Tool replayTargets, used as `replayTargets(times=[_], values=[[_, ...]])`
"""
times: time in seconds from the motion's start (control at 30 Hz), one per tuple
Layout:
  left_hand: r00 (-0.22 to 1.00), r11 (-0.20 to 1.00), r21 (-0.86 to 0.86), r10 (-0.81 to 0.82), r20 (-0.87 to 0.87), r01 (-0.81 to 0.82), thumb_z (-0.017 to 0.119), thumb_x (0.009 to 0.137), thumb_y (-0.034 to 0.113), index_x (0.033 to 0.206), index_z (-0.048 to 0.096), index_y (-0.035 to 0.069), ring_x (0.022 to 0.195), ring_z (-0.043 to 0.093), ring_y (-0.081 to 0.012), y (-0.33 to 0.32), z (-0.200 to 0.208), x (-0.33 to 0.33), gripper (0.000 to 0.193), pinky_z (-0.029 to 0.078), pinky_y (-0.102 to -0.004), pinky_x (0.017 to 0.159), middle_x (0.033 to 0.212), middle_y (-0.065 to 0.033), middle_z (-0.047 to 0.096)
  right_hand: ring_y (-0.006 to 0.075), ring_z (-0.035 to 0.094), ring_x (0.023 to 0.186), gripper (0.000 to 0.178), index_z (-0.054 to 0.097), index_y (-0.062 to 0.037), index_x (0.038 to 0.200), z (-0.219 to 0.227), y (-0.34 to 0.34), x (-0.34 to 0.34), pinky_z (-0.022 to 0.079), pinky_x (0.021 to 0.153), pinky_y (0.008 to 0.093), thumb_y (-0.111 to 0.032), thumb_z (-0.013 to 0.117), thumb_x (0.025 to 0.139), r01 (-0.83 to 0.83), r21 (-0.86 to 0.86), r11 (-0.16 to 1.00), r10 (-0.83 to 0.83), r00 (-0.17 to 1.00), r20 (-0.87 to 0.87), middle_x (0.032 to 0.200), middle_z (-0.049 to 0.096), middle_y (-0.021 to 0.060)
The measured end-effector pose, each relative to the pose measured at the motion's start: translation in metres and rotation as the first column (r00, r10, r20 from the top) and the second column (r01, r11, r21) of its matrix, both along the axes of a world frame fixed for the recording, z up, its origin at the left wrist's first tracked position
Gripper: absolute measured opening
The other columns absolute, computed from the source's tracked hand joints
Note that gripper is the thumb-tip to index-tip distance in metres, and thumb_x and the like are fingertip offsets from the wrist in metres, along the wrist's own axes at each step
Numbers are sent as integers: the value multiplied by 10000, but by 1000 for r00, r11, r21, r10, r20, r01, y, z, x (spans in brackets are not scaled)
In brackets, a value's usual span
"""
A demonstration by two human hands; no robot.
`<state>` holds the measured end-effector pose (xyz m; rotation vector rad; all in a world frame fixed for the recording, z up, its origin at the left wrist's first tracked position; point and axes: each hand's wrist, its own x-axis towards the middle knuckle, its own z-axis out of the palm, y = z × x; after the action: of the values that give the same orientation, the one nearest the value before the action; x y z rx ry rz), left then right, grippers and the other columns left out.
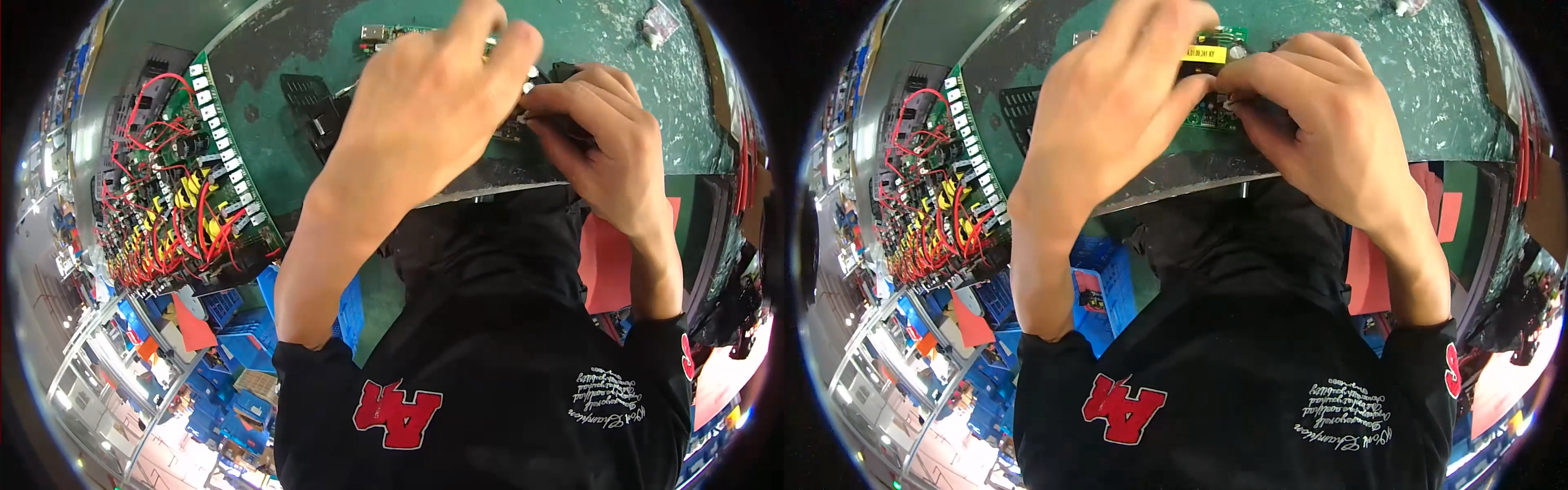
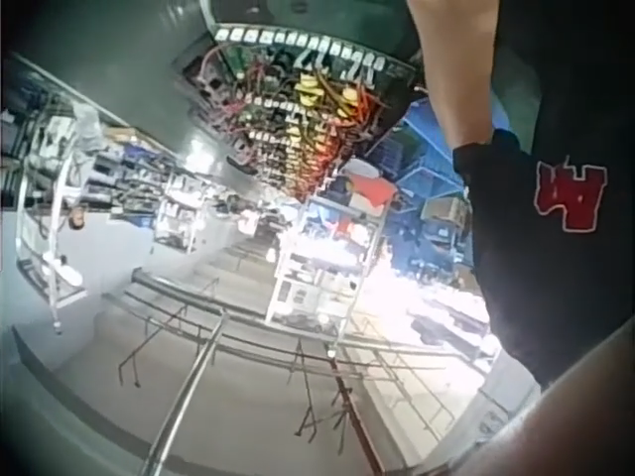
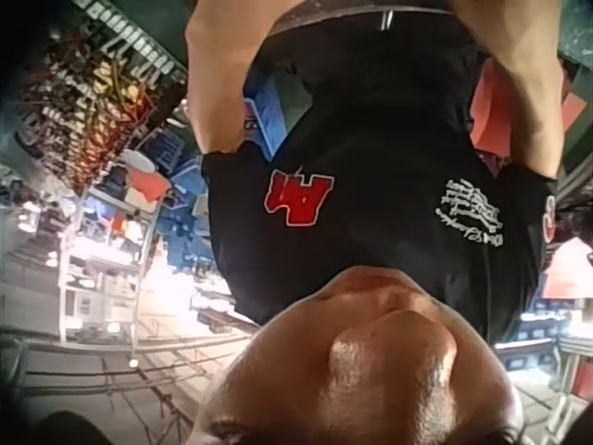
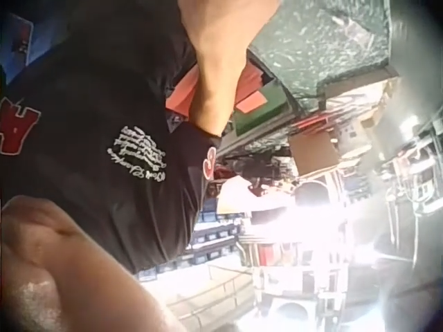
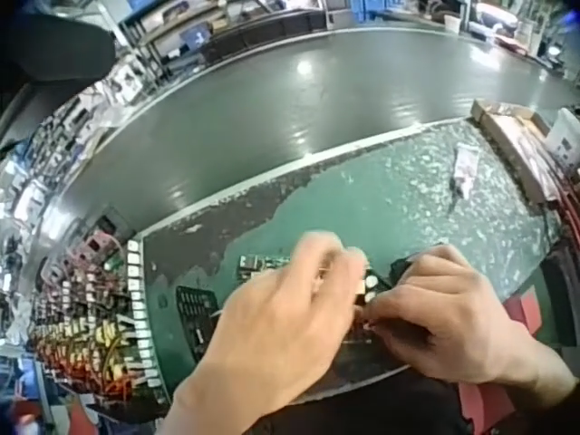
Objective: Assembling electronic components on a circuit board, including installing cooling fans and connecting wiring.
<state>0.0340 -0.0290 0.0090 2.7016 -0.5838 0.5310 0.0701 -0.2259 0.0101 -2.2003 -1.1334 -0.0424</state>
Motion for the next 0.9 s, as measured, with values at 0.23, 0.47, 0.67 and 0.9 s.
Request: replayTargets(times=[0.23,0.47,0.67,0.9], values=[[990,997,-8,-79,-115,79,719,751,188,896,584,55,899,548,-267,17,16,9,238,440,-384,795,853,-88,573,251,592,810,225,693,-59,915,4,8,-1,485,732,349,1,743,704,-33,-86,996,47,986,163,859,632,46],[944,940,-134,295,-147,-314,782,668,178,1164,539,29,988,534,-317,12,23,-16,571,447,-401,818,1094,-168,508,266,588,820,238,685,-36,930,7,11,2,499,708,365,15,732,702,-77,-192,978,124,961,247,898,609,73],[928,918,-165,336,-160,-361,781,674,183,1144,545,30,974,541,-314,12,19,-29,548,451,-399,806,1079,-164,514,264,595,803,248,679,-34,935,17,23,1,498,683,358,20,746,703,-110,-263,959,186,941,284,888,611,79],[909,895,-182,380,-172,-408,781,680,189,1121,552,30,959,549,-311,16,8,-31,521,455,-397,793,1062,-158,521,241,575,769,206,665,-64,902,14,26,-8,501,688,344,-22,750,718,-6,-277,961,87,956,282,835,592,48]])
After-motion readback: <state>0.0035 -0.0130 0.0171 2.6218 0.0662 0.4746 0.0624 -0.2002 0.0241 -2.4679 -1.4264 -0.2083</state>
